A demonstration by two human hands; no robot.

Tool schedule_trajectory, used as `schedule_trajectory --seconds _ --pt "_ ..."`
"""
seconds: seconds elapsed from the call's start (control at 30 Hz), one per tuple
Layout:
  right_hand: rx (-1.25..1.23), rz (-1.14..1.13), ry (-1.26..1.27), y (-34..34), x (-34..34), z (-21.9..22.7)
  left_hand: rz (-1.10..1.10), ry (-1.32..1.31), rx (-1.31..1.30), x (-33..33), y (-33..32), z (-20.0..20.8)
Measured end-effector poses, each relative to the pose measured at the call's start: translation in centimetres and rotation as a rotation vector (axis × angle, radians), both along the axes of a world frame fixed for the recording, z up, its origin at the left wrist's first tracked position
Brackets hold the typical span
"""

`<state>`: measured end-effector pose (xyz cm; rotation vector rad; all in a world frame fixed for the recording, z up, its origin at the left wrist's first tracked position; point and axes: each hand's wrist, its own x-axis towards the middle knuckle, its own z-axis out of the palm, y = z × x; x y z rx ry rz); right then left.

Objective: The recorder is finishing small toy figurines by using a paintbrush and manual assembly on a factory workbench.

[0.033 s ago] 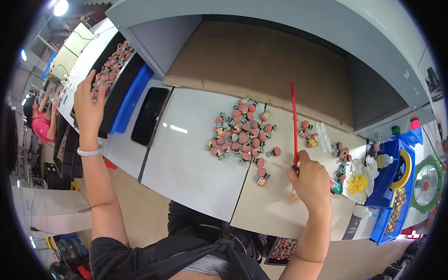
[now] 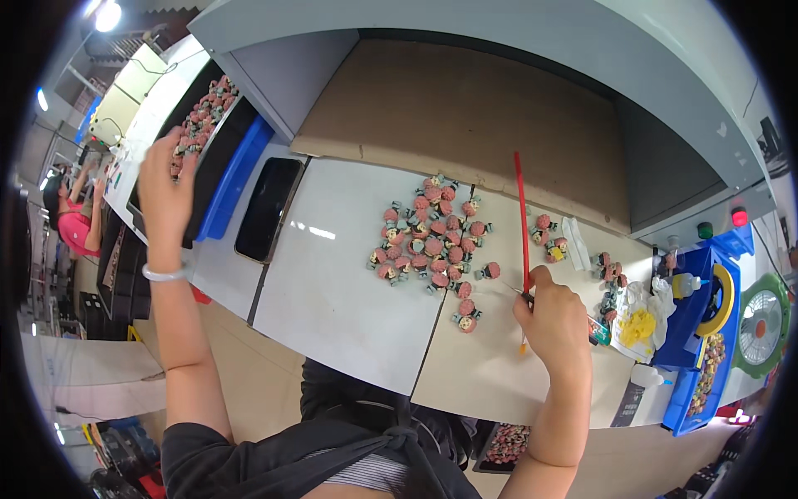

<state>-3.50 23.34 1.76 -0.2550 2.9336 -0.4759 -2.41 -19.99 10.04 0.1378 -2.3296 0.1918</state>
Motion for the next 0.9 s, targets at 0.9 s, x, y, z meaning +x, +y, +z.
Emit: schedule_trajectory --seconds 0.9 --pt "-1.014 0.299 0.024 -5.1 3.3 -0.5 -0.988 -1.296 2.215 2.3 20.0 -10.3"
